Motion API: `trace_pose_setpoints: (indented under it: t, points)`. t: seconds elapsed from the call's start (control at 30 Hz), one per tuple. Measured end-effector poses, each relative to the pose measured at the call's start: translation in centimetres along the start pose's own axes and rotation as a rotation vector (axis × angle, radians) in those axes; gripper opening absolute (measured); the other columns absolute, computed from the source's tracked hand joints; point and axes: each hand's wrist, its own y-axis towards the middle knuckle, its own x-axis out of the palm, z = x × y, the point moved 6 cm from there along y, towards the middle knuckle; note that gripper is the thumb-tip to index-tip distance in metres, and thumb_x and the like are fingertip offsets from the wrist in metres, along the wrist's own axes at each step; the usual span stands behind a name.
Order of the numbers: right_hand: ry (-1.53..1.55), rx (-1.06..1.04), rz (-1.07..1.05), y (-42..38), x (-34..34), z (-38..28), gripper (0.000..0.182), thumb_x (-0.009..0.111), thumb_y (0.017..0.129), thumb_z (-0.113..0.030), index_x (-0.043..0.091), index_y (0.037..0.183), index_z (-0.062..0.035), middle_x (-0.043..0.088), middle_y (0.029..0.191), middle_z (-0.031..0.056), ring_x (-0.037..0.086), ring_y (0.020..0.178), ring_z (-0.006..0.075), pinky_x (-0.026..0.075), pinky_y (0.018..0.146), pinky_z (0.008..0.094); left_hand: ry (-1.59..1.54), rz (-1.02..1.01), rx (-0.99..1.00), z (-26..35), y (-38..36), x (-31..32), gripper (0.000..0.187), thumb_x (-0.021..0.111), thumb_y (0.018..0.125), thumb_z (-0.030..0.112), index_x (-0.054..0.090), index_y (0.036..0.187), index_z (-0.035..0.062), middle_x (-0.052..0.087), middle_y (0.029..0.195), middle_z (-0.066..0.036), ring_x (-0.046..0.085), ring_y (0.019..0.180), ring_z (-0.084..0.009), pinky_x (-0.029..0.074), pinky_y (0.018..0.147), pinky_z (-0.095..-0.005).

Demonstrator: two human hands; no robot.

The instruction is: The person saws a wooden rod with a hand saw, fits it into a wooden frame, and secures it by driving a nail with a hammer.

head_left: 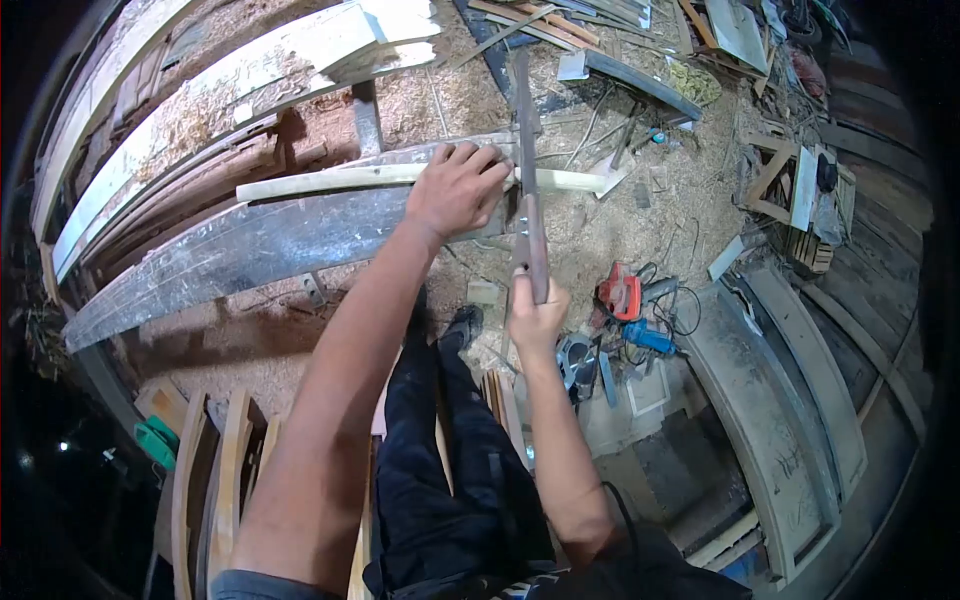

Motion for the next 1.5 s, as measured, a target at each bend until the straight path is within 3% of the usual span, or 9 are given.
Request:
trace_pose_setpoints:
  t: [0.27,0.33,0.4,0.47,0.67,0.93,1.23,1.37,1.5]
  points:
    - [-0.046,-0.179,0.012,0.7,0.7,-0.6,0.025,0.064,0.088,-0.017,0.059,0.070,0.0000,0.051,0.054,0.0042,0.050,0.051,0.0110,0.041,0.051,0.0334,-0.107,0.105,-0.195,-0.1,1.2,-0.7,0.030,0.057,0.086,0.026,0.062,0.113,0.0139,0.056,0.117,-0.009,0.051,0.116,-0.0247,0.035,0.102,-0.0470]
    - [-0.028,-0.147,0.013,0.8,0.4,-0.2,0.027,0.065,0.087,-0.017,0.056,0.068,-0.0003,0.049,0.053,0.0051,0.049,0.051,0.0111,0.040,0.050,0.0345,-0.151,0.390,-0.732,-2.2,1.9,-0.8,0.030,0.056,0.088,0.025,0.062,0.112,0.0084,0.054,0.125,-0.013,0.049,0.123,-0.0252,0.030,0.108,-0.0517]
    - [-0.084,-0.154,-0.031,1.4,0.5,0.7,0.027,0.065,0.087,-0.017,0.056,0.067,0.0003,0.048,0.053,0.0037,0.047,0.053,0.0094,0.039,0.050,0.0342,-0.008,0.320,-0.883,-2.7,2.9,-0.7,0.036,0.049,0.091,0.030,0.067,0.108,0.0038,0.060,0.123,-0.017,0.052,0.124,-0.0266,0.025,0.112,-0.0543]
    - [-0.060,-0.136,-0.039,1.7,0.7,0.4,0.030,0.066,0.088,-0.018,0.056,0.066,0.0005,0.046,0.053,0.0039,0.045,0.054,0.0089,0.039,0.050,0.0342,-0.011,-0.225,-1.084,-2.8,3.8,-0.1,0.042,0.046,0.090,0.034,0.071,0.106,0.0048,0.070,0.106,-0.019,0.064,0.106,-0.0306,0.031,0.109,-0.0512]
    - [-0.049,0.030,-0.109,1.2,-0.1,-0.3,0.037,0.066,0.094,-0.023,0.058,0.068,0.0010,0.047,0.054,0.0035,0.044,0.055,0.0079,0.037,0.050,0.0340,0.102,-0.030,-1.034,-2.7,3.6,0.9,0.044,0.044,0.088,0.036,0.073,0.102,0.0064,0.073,0.097,-0.019,0.069,0.096,-0.0304,0.032,0.109,-0.0496]
    - [-0.004,0.094,0.079,-5.8,-5.6,4.2,0.018,0.068,0.085,-0.010,0.062,0.071,0.0001,0.053,0.056,0.0024,0.049,0.053,0.0087,0.038,0.052,0.0292,0.014,-0.208,-1.155,-3.5,4.2,1.7,0.039,0.044,0.088,0.034,0.074,0.097,0.0102,0.073,0.096,-0.017,0.069,0.093,-0.0294,0.031,0.111,-0.0485]
    - [-0.200,0.107,-0.182,-1.3,-7.1,1.1,0.024,0.069,0.088,-0.018,0.064,0.076,0.0010,0.051,0.057,0.0025,0.047,0.054,0.0078,0.042,0.052,0.0298,0.067,-0.155,-1.162,-3.2,4.0,1.3,0.039,0.043,0.088,0.032,0.076,0.097,0.0124,0.073,0.094,-0.016,0.069,0.092,-0.0289,0.032,0.110,-0.0473]
    - [0.162,-0.096,0.056,1.8,-3.1,-4.2,0.035,0.068,0.093,-0.025,0.060,0.069,-0.0004,0.046,0.054,0.0007,0.045,0.054,0.0071,0.039,0.050,0.0292,0.100,-0.053,-1.104,-3.1,4.3,1.3,0.038,0.044,0.088,0.033,0.075,0.097,0.0125,0.074,0.095,-0.015,0.069,0.093,-0.0280,0.033,0.109,-0.0470]
    - [0.062,-0.209,0.212,6.7,-0.8,-6.8,0.032,0.068,0.095,-0.026,0.063,0.077,0.0009,0.049,0.055,0.0008,0.045,0.053,0.0079,0.039,0.050,0.0297,0.063,0.031,-1.036,-2.8,3.5,1.2,0.035,0.046,0.090,0.032,0.072,0.098,0.0108,0.073,0.098,-0.014,0.067,0.097,-0.0271,0.034,0.106,-0.0484]
